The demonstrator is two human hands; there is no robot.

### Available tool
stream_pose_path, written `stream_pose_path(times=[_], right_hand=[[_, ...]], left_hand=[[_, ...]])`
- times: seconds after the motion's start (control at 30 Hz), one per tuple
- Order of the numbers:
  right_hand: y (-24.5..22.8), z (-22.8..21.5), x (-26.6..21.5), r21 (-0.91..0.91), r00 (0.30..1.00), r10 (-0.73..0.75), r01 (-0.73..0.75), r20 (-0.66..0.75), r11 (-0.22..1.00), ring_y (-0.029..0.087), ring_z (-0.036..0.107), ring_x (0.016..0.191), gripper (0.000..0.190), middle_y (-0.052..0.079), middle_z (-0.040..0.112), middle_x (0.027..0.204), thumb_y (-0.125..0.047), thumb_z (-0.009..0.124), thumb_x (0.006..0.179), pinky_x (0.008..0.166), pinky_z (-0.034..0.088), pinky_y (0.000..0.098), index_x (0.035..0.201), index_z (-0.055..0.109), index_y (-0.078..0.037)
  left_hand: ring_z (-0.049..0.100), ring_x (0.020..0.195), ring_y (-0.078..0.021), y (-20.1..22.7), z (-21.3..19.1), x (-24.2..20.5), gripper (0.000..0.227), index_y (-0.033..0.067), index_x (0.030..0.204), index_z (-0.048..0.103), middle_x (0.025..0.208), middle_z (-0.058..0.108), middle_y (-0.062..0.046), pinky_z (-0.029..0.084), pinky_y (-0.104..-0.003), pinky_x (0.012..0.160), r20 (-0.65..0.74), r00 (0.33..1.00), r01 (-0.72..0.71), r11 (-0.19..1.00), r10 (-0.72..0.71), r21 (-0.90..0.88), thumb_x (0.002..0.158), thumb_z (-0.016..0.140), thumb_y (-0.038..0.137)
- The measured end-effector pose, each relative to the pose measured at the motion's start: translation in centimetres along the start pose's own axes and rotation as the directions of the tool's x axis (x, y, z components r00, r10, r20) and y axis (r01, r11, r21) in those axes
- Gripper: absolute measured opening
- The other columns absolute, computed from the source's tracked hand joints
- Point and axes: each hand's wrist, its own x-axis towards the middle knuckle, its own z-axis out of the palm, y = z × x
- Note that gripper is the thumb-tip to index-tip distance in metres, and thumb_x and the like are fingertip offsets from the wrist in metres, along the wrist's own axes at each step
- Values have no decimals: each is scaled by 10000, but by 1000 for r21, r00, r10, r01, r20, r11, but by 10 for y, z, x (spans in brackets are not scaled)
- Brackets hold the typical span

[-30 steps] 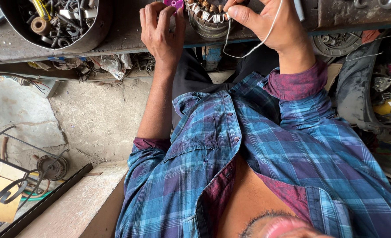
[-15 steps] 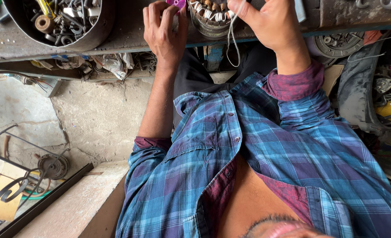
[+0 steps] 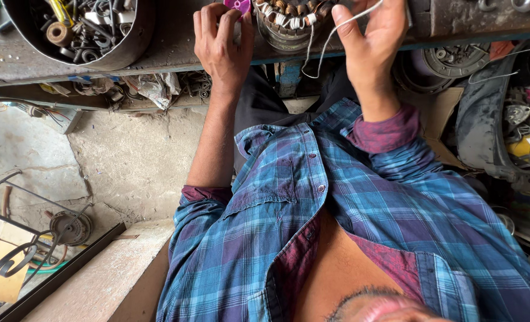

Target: The person winds a white insulated wire around the slots of a motor stator core, repeatedly pulling the wire through the slots and wrapping it by hand. The person handles the stator and wire throughout the clip.

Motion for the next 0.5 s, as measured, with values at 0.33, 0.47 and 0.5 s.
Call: stream_pose_path(times=[0.33,0.47,0.5], right_hand=[[6,11,-20,-188,984,165,-149,71,971,72,585,749,275,17,640,830,-155,830,1075,679,464,243,945,661,19],[-4,15,-18,-227,971,227,-206,72,952,64,592,748,278,9,659,805,-210,787,1085,672,452,242,952,676,8],[-4,15,-15,-228,973,217,-196,74,954,65,588,751,275,11,655,810,-205,779,1091,676,454,245,959,673,11]], left_hand=[[579,953,-227,1,-5,-1,134,76,1001,678,1058,596,-72,492,-376,778,6,998,55,993,-55,-107,959,785,145],[585,992,-243,24,-17,7,188,70,1027,692,1070,608,-68,484,-396,825,-20,1000,-4,980,0,-200,906,811,150],[585,1001,-251,35,-19,9,216,69,1029,691,1075,612,-67,478,-400,829,-33,998,-58,976,52,-208,878,820,157]])
